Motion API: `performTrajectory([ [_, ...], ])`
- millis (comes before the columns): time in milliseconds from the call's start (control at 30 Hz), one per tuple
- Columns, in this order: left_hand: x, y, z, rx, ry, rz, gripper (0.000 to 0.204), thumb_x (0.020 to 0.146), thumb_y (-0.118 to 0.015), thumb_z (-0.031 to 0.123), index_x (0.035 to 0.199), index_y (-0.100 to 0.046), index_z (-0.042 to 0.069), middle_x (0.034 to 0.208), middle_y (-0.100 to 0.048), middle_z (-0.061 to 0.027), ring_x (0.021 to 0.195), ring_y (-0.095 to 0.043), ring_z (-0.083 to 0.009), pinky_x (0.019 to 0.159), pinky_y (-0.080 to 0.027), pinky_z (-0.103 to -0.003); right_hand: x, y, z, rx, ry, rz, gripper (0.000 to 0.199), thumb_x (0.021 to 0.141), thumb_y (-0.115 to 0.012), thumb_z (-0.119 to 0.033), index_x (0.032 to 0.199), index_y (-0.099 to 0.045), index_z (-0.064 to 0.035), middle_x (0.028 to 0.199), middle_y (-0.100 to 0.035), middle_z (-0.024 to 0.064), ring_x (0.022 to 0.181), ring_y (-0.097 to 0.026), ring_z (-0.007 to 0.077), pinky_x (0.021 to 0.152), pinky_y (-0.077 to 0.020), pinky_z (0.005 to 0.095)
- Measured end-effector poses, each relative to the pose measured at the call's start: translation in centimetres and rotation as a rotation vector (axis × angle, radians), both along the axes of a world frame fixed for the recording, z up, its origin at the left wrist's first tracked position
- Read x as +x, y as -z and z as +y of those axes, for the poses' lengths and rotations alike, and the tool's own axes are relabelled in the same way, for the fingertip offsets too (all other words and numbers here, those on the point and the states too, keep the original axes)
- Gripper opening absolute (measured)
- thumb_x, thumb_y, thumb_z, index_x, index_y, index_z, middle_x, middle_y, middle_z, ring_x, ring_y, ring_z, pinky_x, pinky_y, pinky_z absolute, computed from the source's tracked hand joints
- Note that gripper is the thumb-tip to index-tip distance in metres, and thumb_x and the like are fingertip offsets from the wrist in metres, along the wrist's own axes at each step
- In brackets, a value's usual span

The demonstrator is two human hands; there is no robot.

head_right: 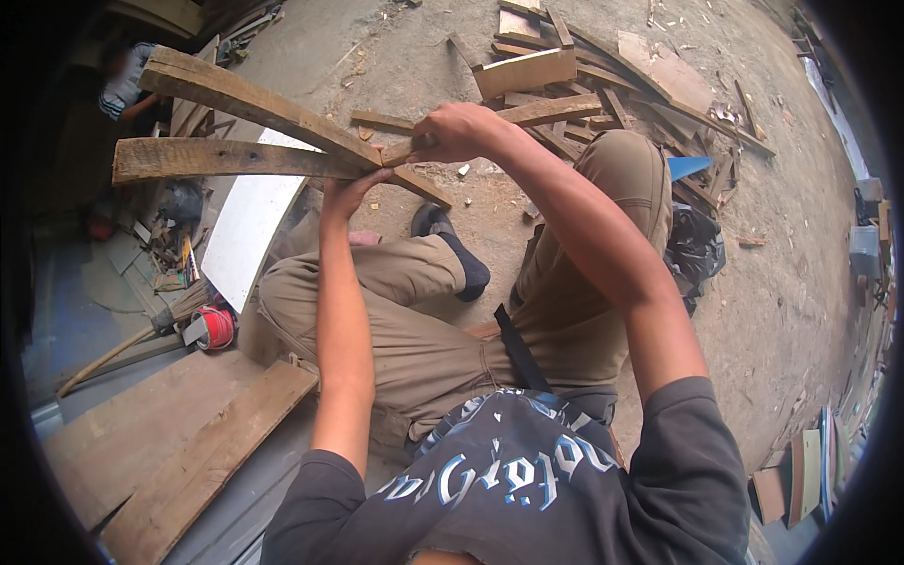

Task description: The person sits on the ground and sorts through a pile of scrap wood pieces. They pick up various planks and strips, compare them, and place them back down or into a small pile. A hammer is briefly used to tap a piece of wood.

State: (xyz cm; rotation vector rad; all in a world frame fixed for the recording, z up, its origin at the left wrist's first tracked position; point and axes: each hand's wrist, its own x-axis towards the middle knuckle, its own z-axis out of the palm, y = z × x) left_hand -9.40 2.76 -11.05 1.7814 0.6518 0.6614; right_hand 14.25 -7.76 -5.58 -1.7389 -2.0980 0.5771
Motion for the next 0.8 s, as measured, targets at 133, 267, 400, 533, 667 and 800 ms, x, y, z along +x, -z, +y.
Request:
performTrajectory([
  [133,0.2,-0.2,-0.1,-0.009,0.033,0.016,0.039,0.073,-0.081,0.001,0.109,-0.065,0.002,0.099,-0.067,-0.0038,0.092,-0.062,-0.0116,0.08,-0.053,-0.027,0.3,-0.2,-0.4,-0.007,0.012,-0.036,0.035,0.085,-0.067,-0.047,0.097,-0.071,-0.0143,0.083,-0.071,0.0088,0.077,-0.068,0.0312,0.068,-0.0549,0.0411],
  [267,0.9,-0.4,-0.9,-0.171,0.051,-0.056,0.038,0.073,-0.082,0.004,0.108,-0.068,0.003,0.098,-0.067,-0.002,0.091,-0.06,-0.0102,0.081,-0.051,-0.028,0.6,0.1,-1.2,0.005,0.029,-0.057,0.035,0.085,-0.067,-0.046,0.094,-0.069,-0.0127,0.082,-0.07,0.0095,0.077,-0.068,0.032,0.068,-0.0552,0.0416],
  [400,1.7,-0.1,-1.6,-0.059,0.085,-0.16,0.037,0.072,-0.083,0.003,0.106,-0.067,0.003,0.097,-0.067,-0.0018,0.09,-0.06,-0.0099,0.08,-0.051,-0.028,1.0,1.0,-2.0,0.053,0.036,-0.083,0.034,0.083,-0.067,-0.045,0.094,-0.069,-0.0121,0.083,-0.07,0.0101,0.078,-0.068,0.0325,0.068,-0.0555,0.0423],
  [533,2.1,0.1,-1.9,-0.135,0.104,-0.19,0.035,0.072,-0.083,0.002,0.103,-0.067,0.003,0.095,-0.066,-0.0012,0.088,-0.06,-0.0103,0.079,-0.05,-0.028,1.5,0.8,-2.7,0.082,0.042,-0.088,0.036,0.082,-0.069,-0.045,0.097,-0.068,-0.0123,0.085,-0.069,0.0104,0.078,-0.068,0.0327,0.068,-0.0555,0.0423],
  [667,2.2,0.6,-1.7,0.04,0.085,-0.149,0.036,0.072,-0.083,0.002,0.104,-0.067,0.003,0.094,-0.066,-0.0008,0.087,-0.059,-0.0104,0.078,-0.05,-0.028,1.6,0.6,-2.9,0.072,0.032,-0.086,0.038,0.081,-0.07,-0.045,0.1,-0.068,-0.012,0.087,-0.069,0.0107,0.08,-0.068,0.0323,0.069,-0.0555,0.0423],
  [800,2.4,0.6,-1.6,0.023,0.101,-0.155,0.037,0.072,-0.083,0.002,0.105,-0.066,0.003,0.095,-0.065,-0.0006,0.087,-0.058,-0.0099,0.078,-0.05,-0.027,2.0,1.0,-3.0,0.1,0.016,-0.068,0.038,0.08,-0.072,-0.043,0.101,-0.068,-0.0116,0.088,-0.069,0.0103,0.081,-0.068,0.0319,0.07,-0.0553,0.042],
])
